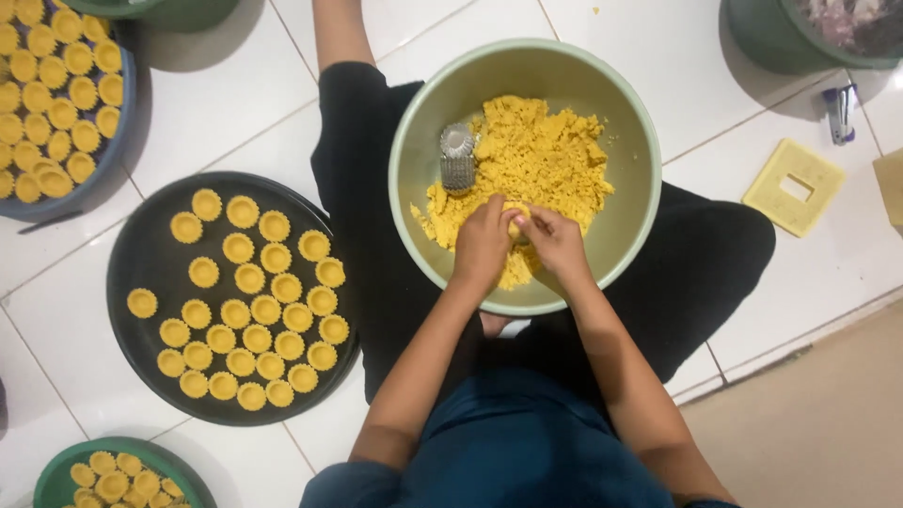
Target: Pressing dough into small metal tart molds and arranging them on a tray.
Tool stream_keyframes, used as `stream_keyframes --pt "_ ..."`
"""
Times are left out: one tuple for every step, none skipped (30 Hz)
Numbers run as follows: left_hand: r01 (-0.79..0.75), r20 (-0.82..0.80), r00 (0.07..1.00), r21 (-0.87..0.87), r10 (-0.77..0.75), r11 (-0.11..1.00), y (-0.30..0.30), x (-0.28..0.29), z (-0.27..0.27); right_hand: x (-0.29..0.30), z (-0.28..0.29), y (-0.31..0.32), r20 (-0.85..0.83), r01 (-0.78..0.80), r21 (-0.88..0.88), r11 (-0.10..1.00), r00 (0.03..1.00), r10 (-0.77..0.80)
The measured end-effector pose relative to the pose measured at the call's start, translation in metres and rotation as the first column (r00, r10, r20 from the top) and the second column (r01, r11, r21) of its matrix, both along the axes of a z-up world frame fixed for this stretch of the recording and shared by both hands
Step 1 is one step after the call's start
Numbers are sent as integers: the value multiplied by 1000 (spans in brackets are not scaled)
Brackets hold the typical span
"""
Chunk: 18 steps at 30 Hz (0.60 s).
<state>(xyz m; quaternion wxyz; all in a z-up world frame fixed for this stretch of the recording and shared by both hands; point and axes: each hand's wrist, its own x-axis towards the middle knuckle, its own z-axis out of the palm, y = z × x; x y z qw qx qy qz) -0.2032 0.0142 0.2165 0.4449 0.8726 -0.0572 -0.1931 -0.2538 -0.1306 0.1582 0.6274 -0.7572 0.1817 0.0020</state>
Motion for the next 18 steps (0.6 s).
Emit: stream_keyframes --pt "-2 9 1000 1 2 1000 0 -1 -9 4 -5 -1 9 -2 1 1000 1000 2" --pt "17 77 997 46 -21 999 -2 -6 -19 4 -10 -3 -31 -28 13 1000 999 28" --pt "33 145 988 92 -46 995 -4 -12 -29 3 -15 -6 -70 -53 26 998 996 55" --pt "37 144 988 89 -50 995 -4 -10 -34 4 -10 -6 -71 -49 23 999 996 51" --pt "46 136 989 80 -57 996 -4 -9 -39 5 -5 -5 -58 -54 1 999 997 54" --pt "51 129 990 74 -60 996 -3 -8 -43 7 0 -4 -44 -63 -18 998 997 62" --pt "51 128 990 74 -60 996 -3 -11 -39 3 2 -2 -45 -63 -18 998 997 62" --pt "46 148 987 79 -57 996 -3 -10 -34 4 4 0 -69 -60 15 998 996 61" --pt "41 167 984 85 -55 996 -3 -9 -30 4 6 3 -94 -56 48 997 994 61" --pt "41 166 985 84 -54 996 -3 -8 -24 6 4 0 -95 -57 47 997 994 61" --pt "76 138 987 74 -86 994 -3 -8 -18 8 2 -4 -79 -71 -7 997 994 70" --pt "115 109 987 64 -121 991 -4 -9 -13 10 -1 -7 -64 -81 -63 995 995 77" --pt "118 108 986 63 -124 991 -6 -9 -18 7 2 -7 -65 -78 -63 995 995 74" --pt "67 180 980 104 -85 992 -7 -8 -24 7 4 -5 -49 -83 21 996 995 84" --pt "13 253 966 142 -49 990 -7 -8 -30 7 6 -3 -31 -88 106 991 995 92" --pt "13 250 967 144 -49 989 -6 -7 -25 8 1 -6 -33 -88 108 990 995 92" --pt "45 224 972 94 -65 995 -6 -7 -21 9 -4 -9 -29 -109 99 989 993 113" --pt "78 193 977 42 -85 996 -5 -10 -18 6 -9 -11 -31 -127 92 988 991 130"
